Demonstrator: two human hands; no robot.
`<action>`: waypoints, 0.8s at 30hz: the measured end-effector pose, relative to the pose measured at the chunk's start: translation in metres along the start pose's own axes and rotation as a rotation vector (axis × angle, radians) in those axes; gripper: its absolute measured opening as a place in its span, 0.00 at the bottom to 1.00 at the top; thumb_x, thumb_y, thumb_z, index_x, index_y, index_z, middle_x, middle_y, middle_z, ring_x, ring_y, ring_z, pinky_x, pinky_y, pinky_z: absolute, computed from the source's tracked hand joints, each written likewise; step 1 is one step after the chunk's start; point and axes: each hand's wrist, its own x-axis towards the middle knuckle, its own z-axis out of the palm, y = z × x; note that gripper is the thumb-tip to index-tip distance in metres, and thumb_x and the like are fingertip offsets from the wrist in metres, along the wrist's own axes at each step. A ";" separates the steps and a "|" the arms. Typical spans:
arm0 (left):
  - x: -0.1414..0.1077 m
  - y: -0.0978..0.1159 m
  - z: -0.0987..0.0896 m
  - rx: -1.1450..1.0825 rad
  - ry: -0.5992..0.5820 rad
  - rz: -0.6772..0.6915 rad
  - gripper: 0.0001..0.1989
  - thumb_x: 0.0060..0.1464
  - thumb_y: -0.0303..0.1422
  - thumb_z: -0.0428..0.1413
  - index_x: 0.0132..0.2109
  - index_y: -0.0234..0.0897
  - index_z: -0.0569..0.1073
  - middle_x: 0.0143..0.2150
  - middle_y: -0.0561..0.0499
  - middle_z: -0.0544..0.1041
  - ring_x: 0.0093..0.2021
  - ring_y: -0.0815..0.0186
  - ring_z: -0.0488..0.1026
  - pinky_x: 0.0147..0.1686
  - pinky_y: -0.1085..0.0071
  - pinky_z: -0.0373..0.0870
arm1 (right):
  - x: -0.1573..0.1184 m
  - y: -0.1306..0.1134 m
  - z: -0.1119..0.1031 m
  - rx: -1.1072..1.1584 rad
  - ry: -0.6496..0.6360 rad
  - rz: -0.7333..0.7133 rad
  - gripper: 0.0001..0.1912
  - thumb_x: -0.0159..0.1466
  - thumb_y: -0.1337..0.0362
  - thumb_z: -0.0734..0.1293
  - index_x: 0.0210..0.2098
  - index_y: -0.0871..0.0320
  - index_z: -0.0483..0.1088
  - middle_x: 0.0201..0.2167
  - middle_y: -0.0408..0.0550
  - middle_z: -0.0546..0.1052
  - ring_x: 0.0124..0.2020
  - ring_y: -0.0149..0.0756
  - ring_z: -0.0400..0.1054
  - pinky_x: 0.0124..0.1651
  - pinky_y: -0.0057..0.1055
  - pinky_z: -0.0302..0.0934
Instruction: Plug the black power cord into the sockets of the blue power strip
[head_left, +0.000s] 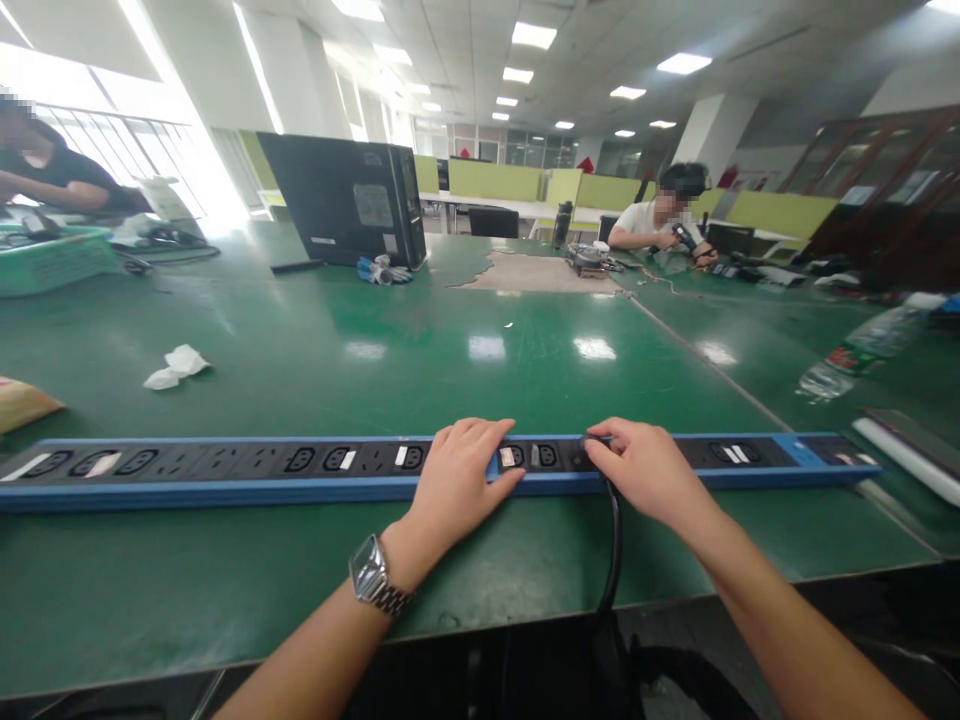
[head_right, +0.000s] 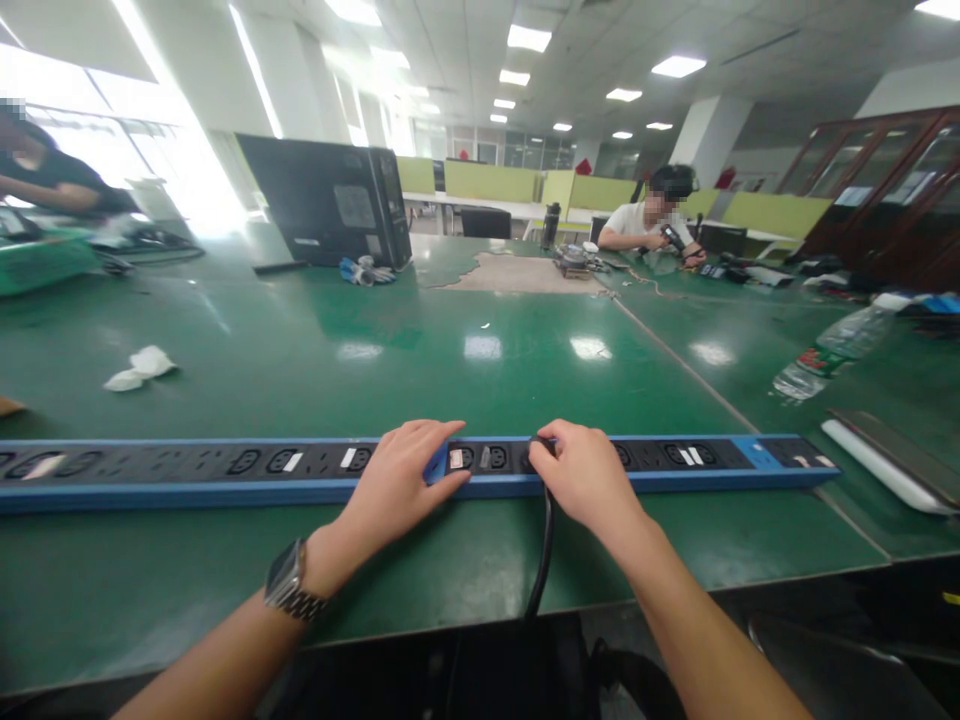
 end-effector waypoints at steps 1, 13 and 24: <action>-0.003 -0.004 0.001 0.015 -0.007 -0.002 0.24 0.56 0.39 0.60 0.58 0.37 0.68 0.53 0.44 0.76 0.55 0.53 0.69 0.56 0.53 0.63 | 0.003 -0.002 0.002 -0.039 -0.003 -0.018 0.18 0.61 0.56 0.60 0.40 0.58 0.78 0.23 0.45 0.77 0.25 0.37 0.69 0.30 0.31 0.55; -0.005 -0.005 0.003 0.043 -0.026 0.018 0.17 0.59 0.42 0.56 0.53 0.40 0.72 0.54 0.46 0.77 0.54 0.55 0.71 0.55 0.54 0.62 | 0.001 -0.008 0.010 -0.350 0.015 -0.128 0.17 0.65 0.60 0.59 0.40 0.56 0.79 0.33 0.53 0.81 0.37 0.43 0.76 0.39 0.34 0.62; -0.006 -0.005 0.001 0.045 -0.034 0.005 0.18 0.59 0.42 0.57 0.53 0.40 0.73 0.54 0.47 0.77 0.54 0.56 0.71 0.55 0.54 0.62 | -0.001 -0.024 0.006 -0.431 -0.059 -0.089 0.17 0.66 0.61 0.58 0.41 0.58 0.77 0.35 0.58 0.80 0.38 0.45 0.76 0.39 0.35 0.63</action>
